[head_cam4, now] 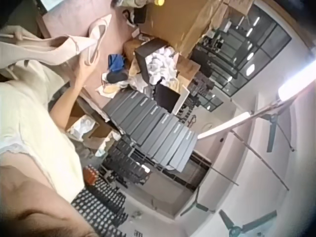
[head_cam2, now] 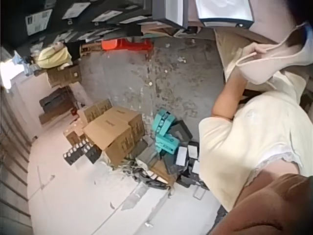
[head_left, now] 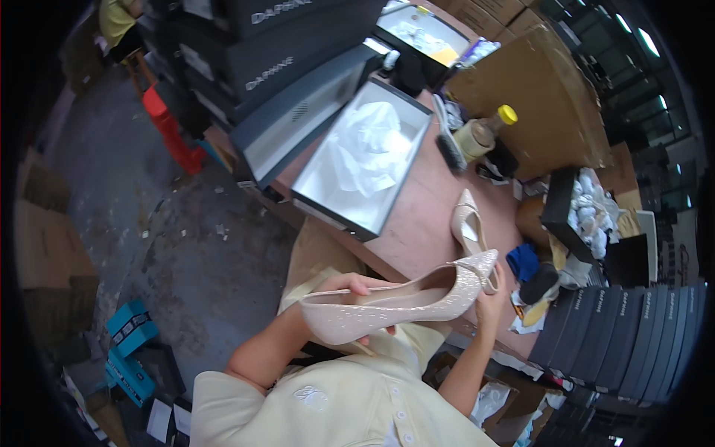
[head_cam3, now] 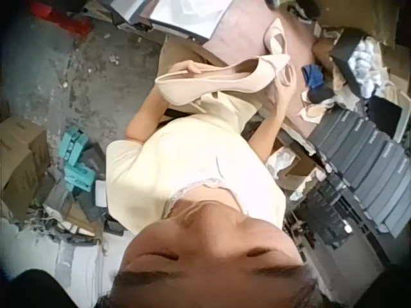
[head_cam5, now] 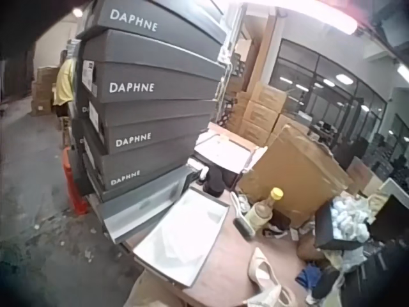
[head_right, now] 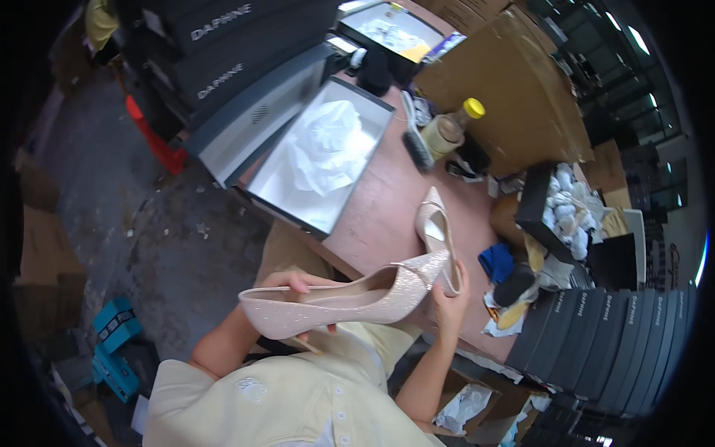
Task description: Packing a pair of high-heeled shoes into a shoebox with tissue paper and stuffing.
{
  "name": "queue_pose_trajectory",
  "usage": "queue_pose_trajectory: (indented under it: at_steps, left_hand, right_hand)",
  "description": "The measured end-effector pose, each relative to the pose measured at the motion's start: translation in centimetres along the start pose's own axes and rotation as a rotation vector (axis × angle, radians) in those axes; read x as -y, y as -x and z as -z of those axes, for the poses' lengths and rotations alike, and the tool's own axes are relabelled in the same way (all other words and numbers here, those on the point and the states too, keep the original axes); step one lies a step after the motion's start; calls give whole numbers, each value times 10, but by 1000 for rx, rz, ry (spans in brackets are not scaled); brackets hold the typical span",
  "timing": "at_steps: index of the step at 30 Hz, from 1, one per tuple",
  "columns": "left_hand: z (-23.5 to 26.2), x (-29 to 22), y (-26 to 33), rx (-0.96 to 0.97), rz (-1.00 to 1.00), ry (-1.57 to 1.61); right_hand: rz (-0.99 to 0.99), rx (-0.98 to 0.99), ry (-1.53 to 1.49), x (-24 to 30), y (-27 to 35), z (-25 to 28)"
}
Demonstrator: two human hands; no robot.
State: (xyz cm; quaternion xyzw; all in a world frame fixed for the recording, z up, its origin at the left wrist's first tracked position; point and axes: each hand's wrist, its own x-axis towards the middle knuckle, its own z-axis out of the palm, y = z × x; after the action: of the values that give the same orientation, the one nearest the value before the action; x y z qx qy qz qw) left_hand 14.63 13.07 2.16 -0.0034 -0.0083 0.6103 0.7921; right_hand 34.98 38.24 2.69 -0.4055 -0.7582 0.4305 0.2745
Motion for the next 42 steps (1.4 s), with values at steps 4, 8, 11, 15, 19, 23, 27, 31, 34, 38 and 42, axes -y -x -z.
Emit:
queue_pose_trajectory:
  at_steps: [4, 8, 11, 15, 19, 23, 27, 31, 34, 38, 42]
  left_hand:
    - [-3, -5, -3, -34, 37, -36]
    - [-10, -5, -6, -75, 32, -23]
    - [-11, -5, -9, -97, 27, -10]
    - [-13, -4, -11, -125, 0, -39]
    - [-18, -6, -10, -161, -10, -61]
    - [-23, -7, -3, -230, -69, -58]
    - [-20, -9, -7, -195, -118, -62]
    - [-22, -10, -12, -181, -177, -84]
    - [-24, -12, -14, -165, -187, -79]
    - [-13, -13, -11, -124, -178, -23]
    - [-15, -10, -16, -148, -180, 181]
  right_hand:
    - [25, -37, 48, 1, 1, -1]
    - [36, -63, 88, -2, 1, -1]
    - [23, -64, 51, -7, 2, -2]
    - [26, -109, -5, -10, 3, -4]
    - [-12, -109, -228, -7, 18, 2]
    - [13, -61, -239, 12, 30, 24]
    - [43, -12, -195, 35, 29, 46]
    - [54, 20, -148, 34, 20, 47]
    - [13, 15, -138, 23, 17, 37]
    - [1, 44, -124, 21, 18, 30]
    - [26, 76, -134, 30, 19, 31]
